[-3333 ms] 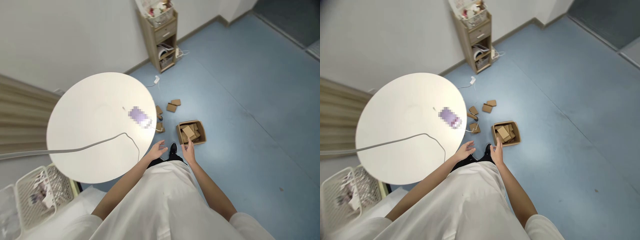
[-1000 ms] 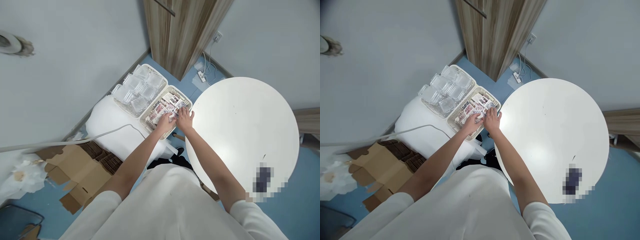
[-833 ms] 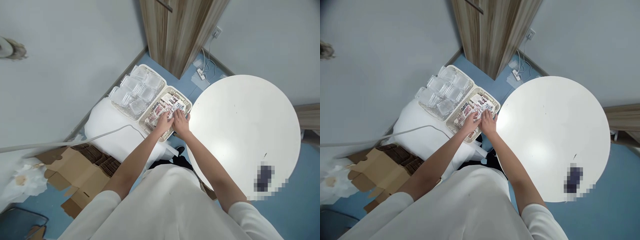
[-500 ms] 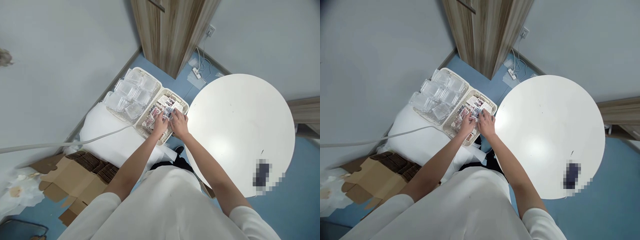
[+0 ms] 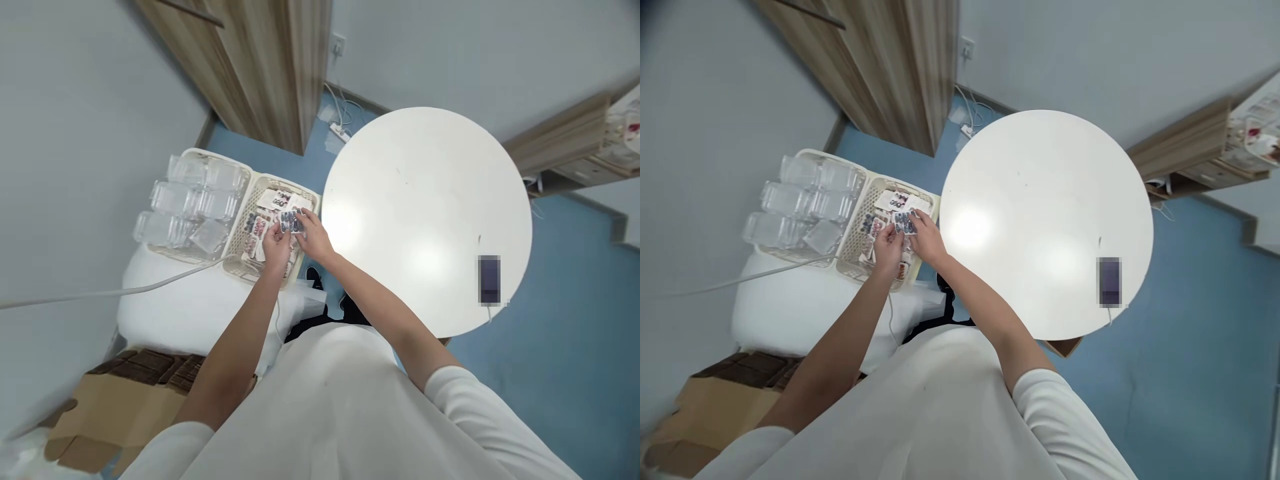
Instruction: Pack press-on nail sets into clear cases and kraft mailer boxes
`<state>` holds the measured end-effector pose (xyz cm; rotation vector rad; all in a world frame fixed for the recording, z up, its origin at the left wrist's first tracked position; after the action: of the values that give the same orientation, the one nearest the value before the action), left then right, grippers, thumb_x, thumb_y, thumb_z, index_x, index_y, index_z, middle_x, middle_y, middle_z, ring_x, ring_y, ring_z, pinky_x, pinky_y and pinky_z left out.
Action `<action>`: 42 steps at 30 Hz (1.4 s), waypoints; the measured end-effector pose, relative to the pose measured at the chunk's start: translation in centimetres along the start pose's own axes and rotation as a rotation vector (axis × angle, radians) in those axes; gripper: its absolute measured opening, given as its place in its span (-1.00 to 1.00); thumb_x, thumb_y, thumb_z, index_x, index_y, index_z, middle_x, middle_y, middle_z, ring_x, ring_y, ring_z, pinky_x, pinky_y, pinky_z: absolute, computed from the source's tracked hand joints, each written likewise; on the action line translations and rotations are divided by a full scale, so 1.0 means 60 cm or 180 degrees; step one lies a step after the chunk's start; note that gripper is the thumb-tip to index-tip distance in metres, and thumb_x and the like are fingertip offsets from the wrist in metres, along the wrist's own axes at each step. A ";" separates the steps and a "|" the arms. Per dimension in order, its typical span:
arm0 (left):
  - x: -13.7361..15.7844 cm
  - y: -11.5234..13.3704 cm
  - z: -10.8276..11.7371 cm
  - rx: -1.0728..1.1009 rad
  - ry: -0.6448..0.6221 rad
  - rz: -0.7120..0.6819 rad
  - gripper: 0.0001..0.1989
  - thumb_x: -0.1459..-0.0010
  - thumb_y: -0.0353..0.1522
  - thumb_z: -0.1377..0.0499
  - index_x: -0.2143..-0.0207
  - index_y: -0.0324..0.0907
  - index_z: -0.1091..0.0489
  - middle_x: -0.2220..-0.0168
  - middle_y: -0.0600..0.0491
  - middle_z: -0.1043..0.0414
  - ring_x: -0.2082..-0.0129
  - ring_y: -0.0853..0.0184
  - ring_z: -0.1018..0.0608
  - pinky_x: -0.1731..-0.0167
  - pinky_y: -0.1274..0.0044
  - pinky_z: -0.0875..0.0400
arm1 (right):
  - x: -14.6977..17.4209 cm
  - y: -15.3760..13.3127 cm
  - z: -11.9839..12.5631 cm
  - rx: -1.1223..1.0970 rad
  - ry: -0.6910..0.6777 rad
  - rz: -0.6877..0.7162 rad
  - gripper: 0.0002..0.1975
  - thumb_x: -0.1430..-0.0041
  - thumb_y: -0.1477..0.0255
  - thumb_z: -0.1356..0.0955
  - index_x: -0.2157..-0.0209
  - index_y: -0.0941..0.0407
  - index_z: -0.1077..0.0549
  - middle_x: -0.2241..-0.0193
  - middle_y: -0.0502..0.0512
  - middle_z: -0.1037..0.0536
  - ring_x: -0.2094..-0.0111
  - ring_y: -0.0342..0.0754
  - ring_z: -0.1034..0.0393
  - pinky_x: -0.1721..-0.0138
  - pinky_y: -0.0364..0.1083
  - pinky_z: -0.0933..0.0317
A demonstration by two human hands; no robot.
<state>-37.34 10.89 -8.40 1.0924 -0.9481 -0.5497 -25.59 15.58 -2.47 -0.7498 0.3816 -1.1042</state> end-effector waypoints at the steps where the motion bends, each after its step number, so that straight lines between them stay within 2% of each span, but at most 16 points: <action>1: 0.011 0.005 -0.006 0.0014 -0.0002 -0.0030 -0.59 0.01 -0.35 -0.15 0.06 -0.27 -0.28 0.20 -0.06 -0.39 0.29 0.39 -0.48 0.27 0.56 -0.40 | 0.011 0.002 0.016 -0.0123 0.0084 0.0017 -0.49 -0.06 0.49 -0.24 -0.10 0.15 -0.18 -0.16 0.18 -0.14 -0.17 -0.04 -0.02 -0.12 -0.04 -0.03; 5: 0.072 0.025 -0.049 -0.0062 -0.0167 -0.0130 -0.62 0.03 -0.32 -0.17 0.12 -0.25 -0.31 0.30 0.00 -0.38 0.36 0.44 -0.47 0.32 0.59 -0.39 | 0.077 0.029 0.090 -0.0471 0.0410 -0.0045 -0.52 -0.08 0.50 -0.22 -0.08 0.13 -0.20 -0.10 0.16 -0.24 -0.12 -0.04 -0.12 -0.10 -0.05 -0.09; 10: 0.176 0.031 -0.128 -0.0339 -0.0667 -0.0251 -0.68 0.02 -0.27 -0.16 0.21 -0.23 -0.36 0.41 0.04 -0.39 0.42 0.42 -0.46 0.40 0.57 -0.38 | 0.194 0.104 0.172 -0.0861 0.0764 -0.0386 -0.58 -0.09 0.48 -0.23 -0.03 0.09 -0.26 0.00 0.12 -0.37 0.09 -0.07 -0.33 0.02 -0.05 -0.23; 17: 0.309 0.013 -0.253 -0.0559 -0.1437 -0.0243 -0.68 0.03 -0.25 -0.17 0.23 -0.22 -0.42 0.36 0.00 -0.45 0.42 0.40 -0.46 0.36 0.52 -0.38 | 0.369 0.236 0.247 -0.1672 0.1330 -0.1043 -0.67 -0.04 0.42 -0.27 0.11 0.14 -0.35 0.10 0.16 -0.43 0.29 -0.13 -0.42 0.18 -0.08 -0.31; 20: 0.344 0.013 -0.292 -0.0681 -0.1683 -0.0264 -0.69 0.02 -0.24 -0.17 0.23 -0.21 -0.44 0.34 -0.01 -0.48 0.38 0.37 -0.47 0.34 0.48 -0.39 | 0.417 0.283 0.266 -0.1908 0.1296 -0.1344 -0.67 -0.01 0.35 -0.29 0.15 0.14 -0.37 0.27 0.12 -0.49 0.37 -0.14 -0.40 0.24 -0.08 -0.31; 23: 0.367 0.021 -0.321 -0.0796 -0.1909 -0.0336 -0.70 0.02 -0.24 -0.17 0.25 -0.19 -0.47 0.32 -0.02 -0.50 0.33 0.32 -0.49 0.31 0.45 -0.39 | 0.436 0.307 0.284 -0.2006 0.1213 -0.1349 -0.69 0.00 0.31 -0.29 0.20 0.14 -0.40 0.34 0.09 -0.50 0.35 -0.12 -0.37 0.27 -0.09 -0.29; 30: 0.392 0.034 -0.355 -0.0844 -0.2229 -0.0482 -0.75 0.02 -0.26 -0.18 0.29 -0.17 -0.49 0.34 0.00 -0.51 0.34 0.30 -0.49 0.30 0.44 -0.39 | 0.428 0.313 0.309 -0.1847 0.1048 -0.1084 -0.68 -0.01 0.30 -0.28 0.18 0.11 -0.43 0.29 0.08 -0.48 0.38 -0.14 -0.33 0.30 -0.10 -0.26; 36: 0.392 0.032 -0.367 -0.0804 -0.2554 -0.0457 -0.76 0.02 -0.30 -0.16 0.30 -0.21 -0.48 0.32 -0.02 -0.50 0.31 0.30 -0.48 0.29 0.44 -0.36 | 0.415 0.310 0.296 -0.2013 0.0800 -0.0981 -0.65 -0.01 0.34 -0.28 0.13 0.11 -0.42 0.32 0.07 -0.48 0.39 -0.15 -0.34 0.33 -0.11 -0.28; 42: 0.373 0.030 -0.357 -0.0722 -0.2454 -0.0445 -0.72 0.03 -0.29 -0.18 0.24 -0.24 -0.44 0.37 0.00 -0.45 0.35 0.35 -0.46 0.27 0.44 -0.35 | 0.411 0.304 0.278 -0.2215 0.0767 -0.1066 -0.73 0.01 0.31 -0.30 0.27 0.12 -0.47 0.33 0.08 -0.51 0.38 -0.12 -0.37 0.32 -0.10 -0.29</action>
<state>-7.69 4.74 -1.64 0.7388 -1.4307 -1.2125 7.21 3.60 -1.74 -1.3306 0.8949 -1.3967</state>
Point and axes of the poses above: each hand's wrist, its own x-axis away from the middle knuckle, its own z-axis out of the back of the hand, y = z × x, the point moved 8 cm from there along -x, towards the middle knuckle
